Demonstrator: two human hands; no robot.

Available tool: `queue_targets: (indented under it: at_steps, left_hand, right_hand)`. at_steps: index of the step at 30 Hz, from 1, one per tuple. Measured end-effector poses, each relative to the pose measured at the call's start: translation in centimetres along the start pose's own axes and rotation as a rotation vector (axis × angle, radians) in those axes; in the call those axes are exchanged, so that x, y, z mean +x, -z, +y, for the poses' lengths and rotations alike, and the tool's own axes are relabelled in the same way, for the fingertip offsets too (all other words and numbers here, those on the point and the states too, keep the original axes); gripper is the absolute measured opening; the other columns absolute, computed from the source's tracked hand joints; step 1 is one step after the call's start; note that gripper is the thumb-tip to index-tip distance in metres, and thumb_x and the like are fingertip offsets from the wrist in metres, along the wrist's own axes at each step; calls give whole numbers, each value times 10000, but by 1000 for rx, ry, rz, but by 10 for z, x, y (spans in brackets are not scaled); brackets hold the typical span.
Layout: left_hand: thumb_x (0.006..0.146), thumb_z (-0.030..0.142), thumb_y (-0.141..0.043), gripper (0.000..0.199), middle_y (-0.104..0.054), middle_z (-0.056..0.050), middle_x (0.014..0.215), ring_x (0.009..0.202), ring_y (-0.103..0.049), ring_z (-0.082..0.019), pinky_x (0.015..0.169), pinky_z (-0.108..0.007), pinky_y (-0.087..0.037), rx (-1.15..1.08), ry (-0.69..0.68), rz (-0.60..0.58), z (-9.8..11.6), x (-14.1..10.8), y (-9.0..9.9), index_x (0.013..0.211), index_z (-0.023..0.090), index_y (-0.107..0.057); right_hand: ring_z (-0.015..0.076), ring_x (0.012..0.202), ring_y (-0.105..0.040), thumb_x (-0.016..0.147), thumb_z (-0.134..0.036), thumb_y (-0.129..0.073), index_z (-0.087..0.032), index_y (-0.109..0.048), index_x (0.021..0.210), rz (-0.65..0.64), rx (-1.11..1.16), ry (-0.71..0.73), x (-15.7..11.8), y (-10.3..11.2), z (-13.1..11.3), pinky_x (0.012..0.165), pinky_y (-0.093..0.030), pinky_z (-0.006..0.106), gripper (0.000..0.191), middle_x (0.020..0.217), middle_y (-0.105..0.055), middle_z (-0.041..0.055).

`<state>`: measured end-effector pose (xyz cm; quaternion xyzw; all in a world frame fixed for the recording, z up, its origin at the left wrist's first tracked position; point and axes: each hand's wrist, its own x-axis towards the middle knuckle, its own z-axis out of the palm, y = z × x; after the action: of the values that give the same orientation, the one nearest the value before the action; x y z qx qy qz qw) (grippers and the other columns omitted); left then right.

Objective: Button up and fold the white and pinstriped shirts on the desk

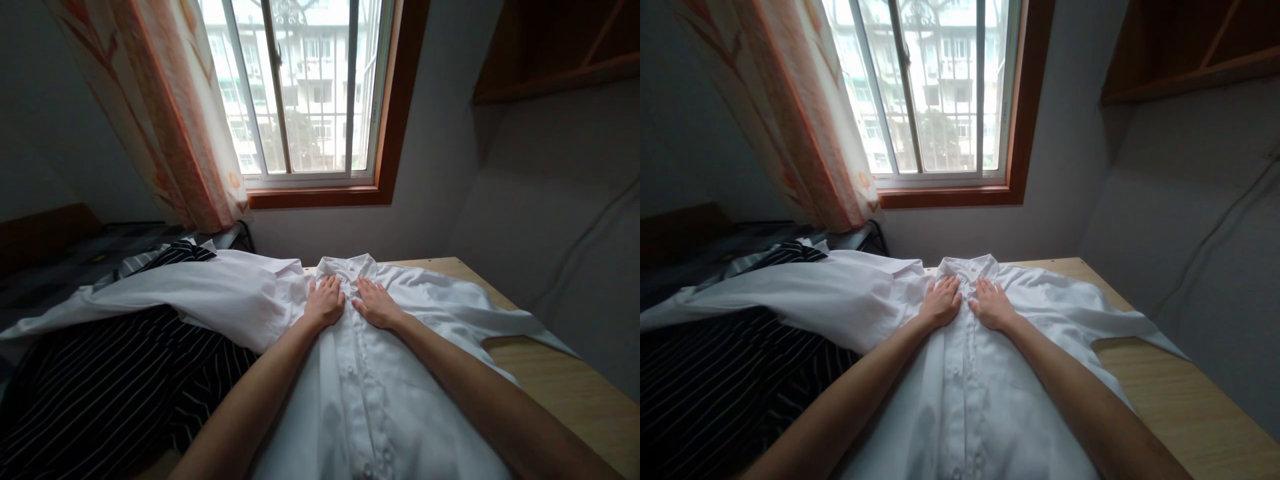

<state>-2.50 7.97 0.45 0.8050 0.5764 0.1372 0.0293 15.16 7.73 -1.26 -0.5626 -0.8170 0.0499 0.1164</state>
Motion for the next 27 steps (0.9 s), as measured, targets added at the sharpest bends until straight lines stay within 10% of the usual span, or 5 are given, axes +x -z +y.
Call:
queue_targets:
  at_steps: [6, 12, 20, 27]
  left_hand:
    - [892, 499, -517, 336, -661, -77, 1048, 1053, -553, -269, 936, -421, -366, -59, -13, 190, 16, -7, 7, 947, 213, -684]
    - [878, 483, -546, 356, -625, -99, 1137, 1079, -543, -267, 972, -410, -353, 51, -154, 114, 23, -13, -3, 1062, 190, -631]
    - [898, 507, -496, 434, -547, -91, 1345, 1276, -430, -283, 1101, -452, -249, 42, -101, 99, 23, -16, -6, 1210, 212, -558]
    - [974, 293, -353, 277, -663, -82, 1113, 1111, -545, -233, 970, -378, -362, -38, 53, 119, 18, -9, 0, 1046, 202, -605]
  right_hand:
    - [227, 1235, -510, 985, -252, -333, -237, -557, 1335, 101, 10, -19, 28, 30, 26, 1011, -382, 354, 416, 1383, -554, 72]
    - [259, 1149, -512, 875, -224, -576, -235, -715, 980, 97, -62, -46, 58, 31, 26, 971, -363, 390, 174, 1226, -622, 79]
    - [294, 1137, -463, 949, -196, -391, -152, -589, 1166, 274, -96, -216, 46, 9, -1, 952, -331, 426, 297, 1256, -539, 176]
    - [250, 1066, -535, 929, -385, -488, -182, -604, 1101, 251, -68, -151, 29, 7, -19, 911, -378, 342, 290, 1145, -606, 122]
